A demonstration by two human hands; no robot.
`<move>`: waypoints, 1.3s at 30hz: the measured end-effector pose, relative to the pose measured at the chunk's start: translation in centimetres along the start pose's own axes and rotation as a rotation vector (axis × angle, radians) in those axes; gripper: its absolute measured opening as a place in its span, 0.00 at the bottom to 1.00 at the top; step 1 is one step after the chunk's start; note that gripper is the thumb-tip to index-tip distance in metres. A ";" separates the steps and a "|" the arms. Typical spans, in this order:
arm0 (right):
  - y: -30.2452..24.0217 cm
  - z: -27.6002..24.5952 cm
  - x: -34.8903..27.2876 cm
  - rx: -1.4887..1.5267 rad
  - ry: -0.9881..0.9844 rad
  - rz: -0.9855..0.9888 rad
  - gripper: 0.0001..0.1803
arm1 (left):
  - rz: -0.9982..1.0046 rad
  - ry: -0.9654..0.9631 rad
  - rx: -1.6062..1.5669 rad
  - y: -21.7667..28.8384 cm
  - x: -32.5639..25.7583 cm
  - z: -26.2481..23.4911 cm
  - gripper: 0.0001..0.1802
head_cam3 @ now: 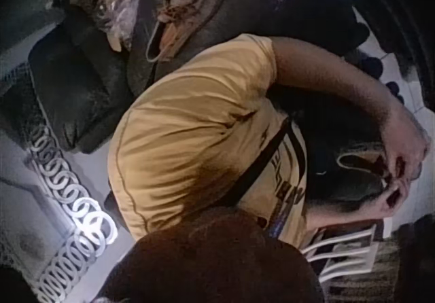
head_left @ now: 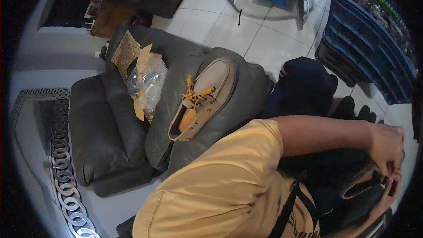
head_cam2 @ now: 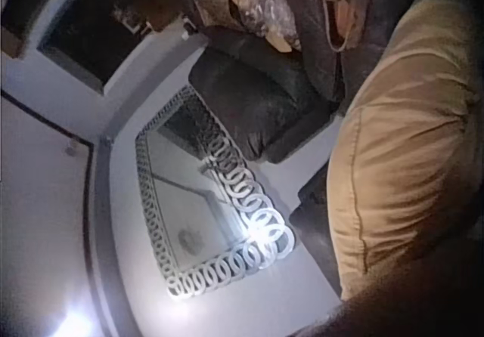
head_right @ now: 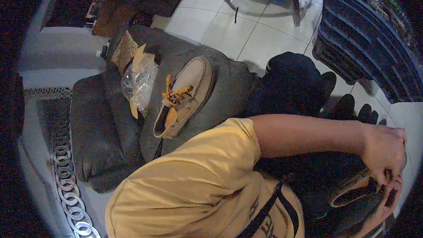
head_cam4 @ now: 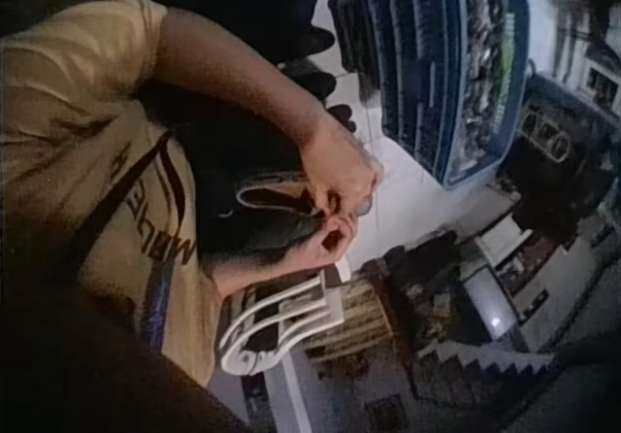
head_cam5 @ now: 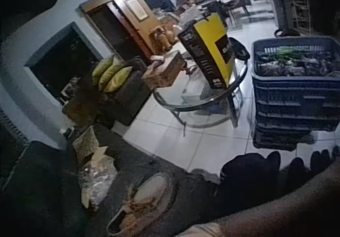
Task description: Tying shoelaces on boat shoes and placing them into plastic bags for storage or shipping.
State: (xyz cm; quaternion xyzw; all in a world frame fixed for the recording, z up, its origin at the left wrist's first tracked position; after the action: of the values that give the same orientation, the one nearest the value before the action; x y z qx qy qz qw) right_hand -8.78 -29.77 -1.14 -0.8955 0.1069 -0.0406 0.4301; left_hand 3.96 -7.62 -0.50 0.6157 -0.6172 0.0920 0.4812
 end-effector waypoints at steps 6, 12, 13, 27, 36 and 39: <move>-1.8 -0.8 -0.6 -0.047 -0.027 -0.025 0.07 | 0.127 0.009 0.005 1.6 1.2 -1.0 0.16; -9.5 4.5 -1.2 -0.022 0.129 -0.070 0.12 | 0.124 0.076 -0.114 3.3 -0.4 -4.8 0.14; -13.0 6.2 -0.9 0.058 0.117 -0.170 0.09 | 0.090 0.021 -0.003 3.3 -1.3 -5.5 0.13; -9.2 2.4 -6.3 0.050 0.474 -0.074 0.45 | -0.197 -0.042 -0.231 2.5 -0.1 -6.5 0.39; -11.1 9.0 -7.8 0.187 0.192 0.159 0.50 | -0.307 -0.208 -0.299 2.6 -1.0 -3.9 0.52; -11.4 5.9 -6.4 0.064 0.161 0.083 0.43 | -0.374 -0.131 -0.242 3.5 -1.4 -5.1 0.49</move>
State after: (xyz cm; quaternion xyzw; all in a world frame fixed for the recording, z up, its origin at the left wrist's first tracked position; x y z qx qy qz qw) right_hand -12.29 -16.85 4.15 -0.8700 0.1768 -0.0980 0.4497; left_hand 3.10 -2.28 2.81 0.6618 -0.5289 -0.1136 0.5190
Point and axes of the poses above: each hand's wrist, its own x-axis towards the middle knuckle, its own z-axis out of the palm, y = z × x, the point moved 5 cm from there along x, towards the middle knuckle, and after that the axes turned 2 degrees about z, right-handed, at the moved point
